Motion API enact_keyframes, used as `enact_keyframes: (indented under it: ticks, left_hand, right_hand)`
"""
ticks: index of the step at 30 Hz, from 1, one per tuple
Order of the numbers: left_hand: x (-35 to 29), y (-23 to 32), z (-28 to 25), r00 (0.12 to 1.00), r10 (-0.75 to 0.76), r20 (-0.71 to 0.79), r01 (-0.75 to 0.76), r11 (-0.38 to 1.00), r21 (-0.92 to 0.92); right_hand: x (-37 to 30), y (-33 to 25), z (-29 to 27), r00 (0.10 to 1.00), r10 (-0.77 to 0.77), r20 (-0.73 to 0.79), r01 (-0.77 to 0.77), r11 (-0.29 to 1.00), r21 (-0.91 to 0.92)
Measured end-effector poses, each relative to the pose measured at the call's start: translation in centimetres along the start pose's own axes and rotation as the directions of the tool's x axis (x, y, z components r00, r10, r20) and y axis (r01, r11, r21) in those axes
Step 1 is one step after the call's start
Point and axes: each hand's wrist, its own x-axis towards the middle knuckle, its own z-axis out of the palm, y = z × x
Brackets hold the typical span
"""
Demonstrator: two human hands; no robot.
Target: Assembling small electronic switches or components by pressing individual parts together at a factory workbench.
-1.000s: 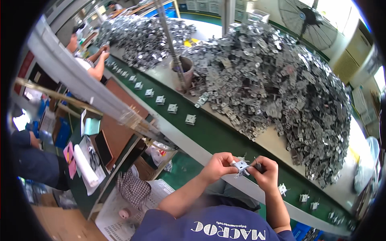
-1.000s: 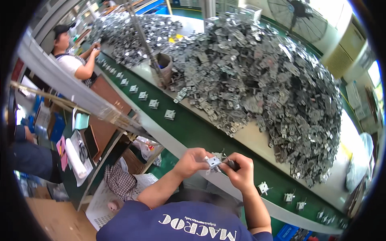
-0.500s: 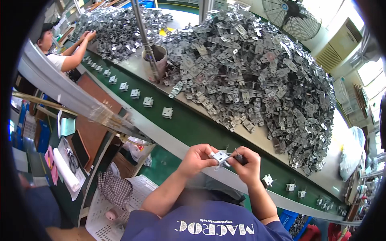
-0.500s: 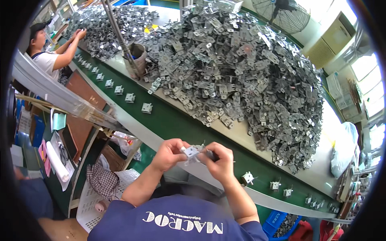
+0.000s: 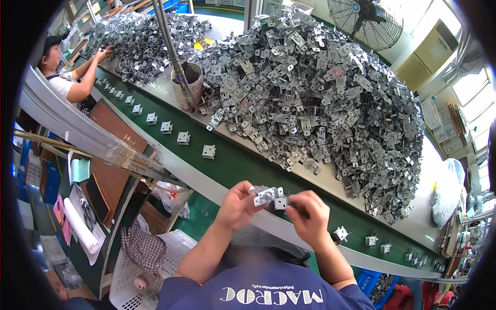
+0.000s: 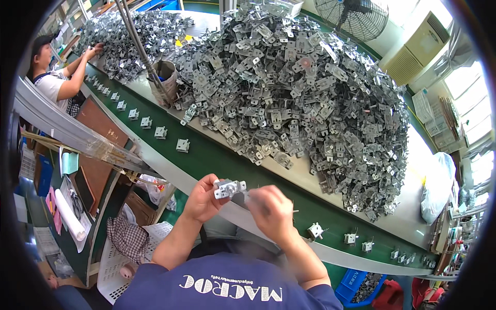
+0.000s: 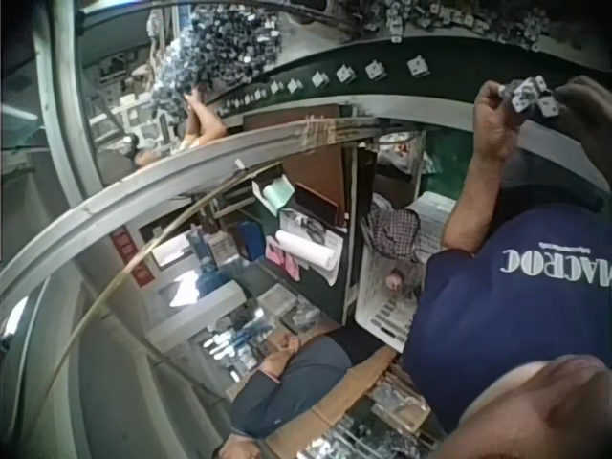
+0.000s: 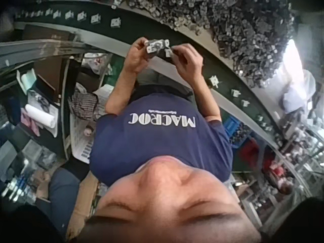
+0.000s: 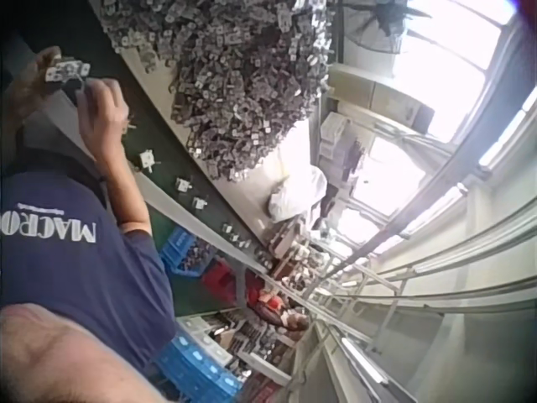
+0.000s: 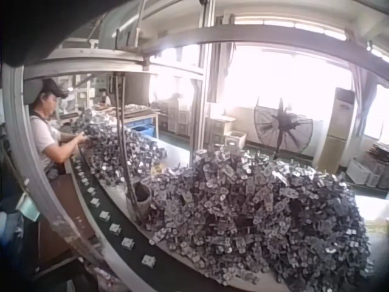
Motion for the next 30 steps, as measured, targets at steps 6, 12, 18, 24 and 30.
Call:
enact_keyframes:
  ticks: [6,12,18,24,30]
  left_hand:
    - [0.1,0.9,0.3,0.998,0.039,-0.044,-0.036,0.998,0.057]
    - [0.3,1.1,-0.6,0.989,0.145,0.038,-0.150,0.966,0.212]
    - [0.4,0.2,0.4,0.999,0.036,0.039,-0.038,0.998,0.044]
    - [1.6,0.0,0.0,0.995,0.071,-0.075,-0.021,0.853,0.521]
    - [2.6,0.5,-0.7,0.847,0.299,0.439,-0.414,-0.146,0.899]
  right_hand:
    - [0.6,-1.9,1.1,0.968,-0.161,0.192,0.208,0.942,-0.261]
    - [0.5,-2.3,1.5,0.951,-0.198,0.236,0.286,0.854,-0.435]
    - [-0.1,-0.4,1.8,0.976,-0.178,0.127,0.204,0.950,-0.236]
    - [0.5,1.9,-0.5,0.981,0.121,0.151,-0.102,0.986,-0.130]
    - [2.8,7.4,-4.0,0.998,0.048,-0.030,-0.056,0.868,-0.493]
